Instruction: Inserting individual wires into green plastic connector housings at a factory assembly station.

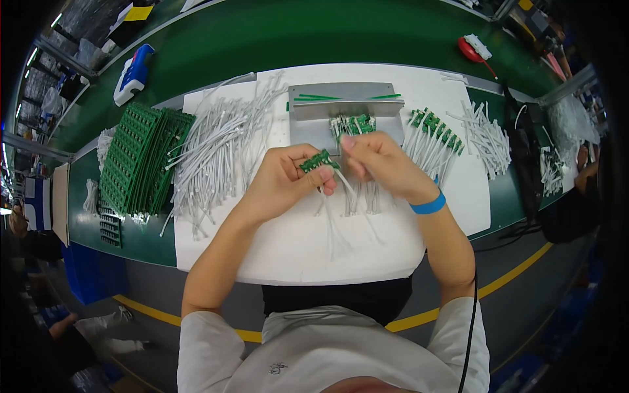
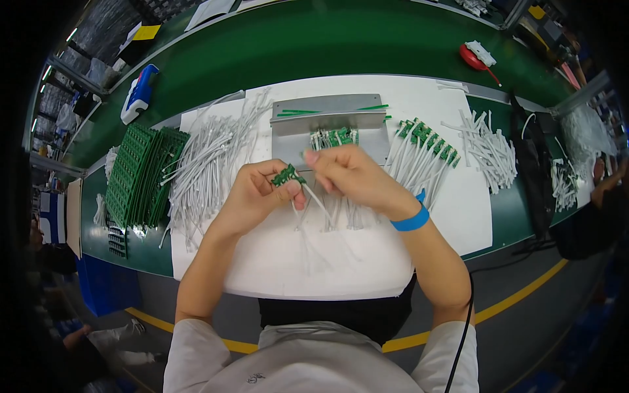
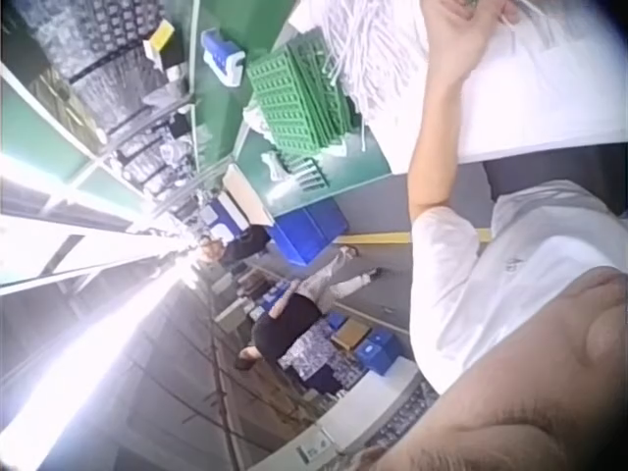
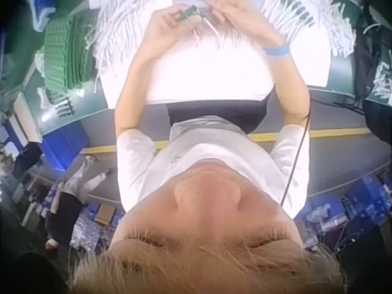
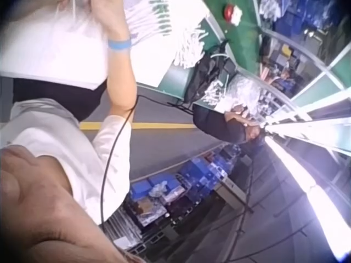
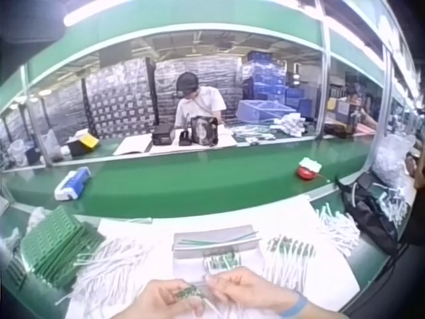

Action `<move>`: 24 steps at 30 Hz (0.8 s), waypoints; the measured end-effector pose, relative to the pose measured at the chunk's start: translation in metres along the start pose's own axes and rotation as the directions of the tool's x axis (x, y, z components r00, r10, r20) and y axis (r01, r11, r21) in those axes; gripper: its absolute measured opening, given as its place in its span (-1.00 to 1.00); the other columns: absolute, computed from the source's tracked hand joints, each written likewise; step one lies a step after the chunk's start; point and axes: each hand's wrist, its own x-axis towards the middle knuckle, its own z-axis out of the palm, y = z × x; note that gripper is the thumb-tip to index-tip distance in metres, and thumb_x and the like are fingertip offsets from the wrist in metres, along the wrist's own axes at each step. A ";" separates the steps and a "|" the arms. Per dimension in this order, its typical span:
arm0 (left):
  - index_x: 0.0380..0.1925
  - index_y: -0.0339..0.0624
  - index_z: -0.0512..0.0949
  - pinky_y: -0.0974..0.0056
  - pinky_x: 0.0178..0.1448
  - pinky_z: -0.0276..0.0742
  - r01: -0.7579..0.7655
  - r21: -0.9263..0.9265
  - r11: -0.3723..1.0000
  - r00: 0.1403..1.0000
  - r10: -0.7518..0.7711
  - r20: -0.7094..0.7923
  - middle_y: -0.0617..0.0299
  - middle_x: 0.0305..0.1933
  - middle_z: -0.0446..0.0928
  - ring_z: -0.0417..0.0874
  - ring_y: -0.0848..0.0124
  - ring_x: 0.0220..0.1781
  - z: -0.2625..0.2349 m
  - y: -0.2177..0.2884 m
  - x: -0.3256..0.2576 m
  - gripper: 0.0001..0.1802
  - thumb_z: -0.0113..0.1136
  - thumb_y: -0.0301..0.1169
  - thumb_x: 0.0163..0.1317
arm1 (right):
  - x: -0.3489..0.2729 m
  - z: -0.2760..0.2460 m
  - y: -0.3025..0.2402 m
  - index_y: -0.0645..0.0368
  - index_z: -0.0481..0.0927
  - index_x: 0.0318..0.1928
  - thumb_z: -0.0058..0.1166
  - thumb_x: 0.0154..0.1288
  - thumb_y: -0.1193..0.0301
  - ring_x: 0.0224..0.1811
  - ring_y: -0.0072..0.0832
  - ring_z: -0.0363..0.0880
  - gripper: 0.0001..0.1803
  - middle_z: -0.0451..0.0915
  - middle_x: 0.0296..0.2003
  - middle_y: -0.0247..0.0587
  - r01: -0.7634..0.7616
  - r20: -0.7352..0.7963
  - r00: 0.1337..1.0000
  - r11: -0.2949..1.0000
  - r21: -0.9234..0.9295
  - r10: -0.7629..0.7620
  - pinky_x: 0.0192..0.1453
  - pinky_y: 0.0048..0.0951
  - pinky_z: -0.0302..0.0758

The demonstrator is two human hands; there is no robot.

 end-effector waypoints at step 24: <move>0.05 -0.41 0.59 0.47 -0.06 0.60 -0.052 -0.066 0.996 0.978 0.037 -0.205 0.21 -0.06 0.68 0.64 0.60 -0.13 0.003 -0.002 0.005 -0.71 0.35 -0.56 0.36 | -0.004 -0.001 -0.012 0.26 0.61 -0.46 0.21 0.47 0.24 -0.70 -0.49 0.31 -0.61 0.39 -0.73 -0.23 0.135 -0.262 0.885 0.750 -0.648 -0.386 -0.57 -0.40 0.22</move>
